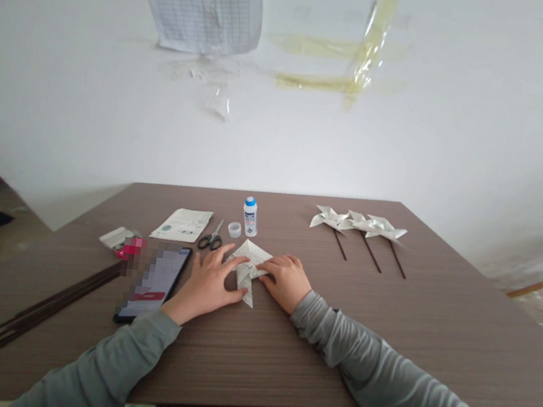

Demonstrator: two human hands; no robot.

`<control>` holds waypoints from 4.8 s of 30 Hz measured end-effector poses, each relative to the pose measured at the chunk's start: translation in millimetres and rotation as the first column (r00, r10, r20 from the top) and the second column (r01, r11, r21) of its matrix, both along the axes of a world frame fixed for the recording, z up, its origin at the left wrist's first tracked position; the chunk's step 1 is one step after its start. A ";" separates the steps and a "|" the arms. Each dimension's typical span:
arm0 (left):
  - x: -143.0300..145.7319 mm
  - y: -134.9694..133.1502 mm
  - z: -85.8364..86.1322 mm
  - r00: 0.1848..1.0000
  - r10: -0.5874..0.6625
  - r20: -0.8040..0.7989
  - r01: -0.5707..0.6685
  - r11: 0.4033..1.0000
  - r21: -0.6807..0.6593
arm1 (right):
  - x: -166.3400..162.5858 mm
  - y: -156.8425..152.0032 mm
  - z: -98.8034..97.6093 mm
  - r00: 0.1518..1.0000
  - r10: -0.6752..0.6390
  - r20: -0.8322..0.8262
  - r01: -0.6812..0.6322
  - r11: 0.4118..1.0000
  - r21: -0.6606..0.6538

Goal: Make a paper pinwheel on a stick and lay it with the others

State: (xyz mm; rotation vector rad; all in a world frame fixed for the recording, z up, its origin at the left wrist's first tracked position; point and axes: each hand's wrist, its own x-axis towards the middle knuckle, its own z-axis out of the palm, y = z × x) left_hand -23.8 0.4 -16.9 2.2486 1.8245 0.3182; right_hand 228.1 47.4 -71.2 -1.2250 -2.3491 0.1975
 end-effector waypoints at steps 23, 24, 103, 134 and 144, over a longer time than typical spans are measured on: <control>1.2 -1.6 1.2 0.999 -0.031 -0.031 0.030 0.999 -0.034 | -1.6 -4.0 8.3 1.000 0.007 0.010 -0.006 0.998 -0.055; 1.0 -1.0 0.9 0.999 -0.026 -0.034 0.025 0.999 -0.043 | -1.5 -3.8 7.9 1.000 0.009 0.009 -0.008 0.998 -0.057; 1.5 -1.6 2.6 1.000 -0.028 0.010 0.028 0.998 -0.052 | -1.4 -4.7 8.6 1.000 0.009 0.028 -0.008 1.000 -0.012; 1.5 0.8 2.4 0.999 -0.045 0.021 0.046 0.998 -0.047 | -2.1 -4.2 7.8 1.000 0.017 0.019 -0.016 0.999 -0.034; 4.3 -0.5 7.6 0.999 -0.044 -0.001 0.044 0.997 -0.069 | 0.2 -2.3 4.1 0.999 0.035 0.014 -0.035 0.999 0.000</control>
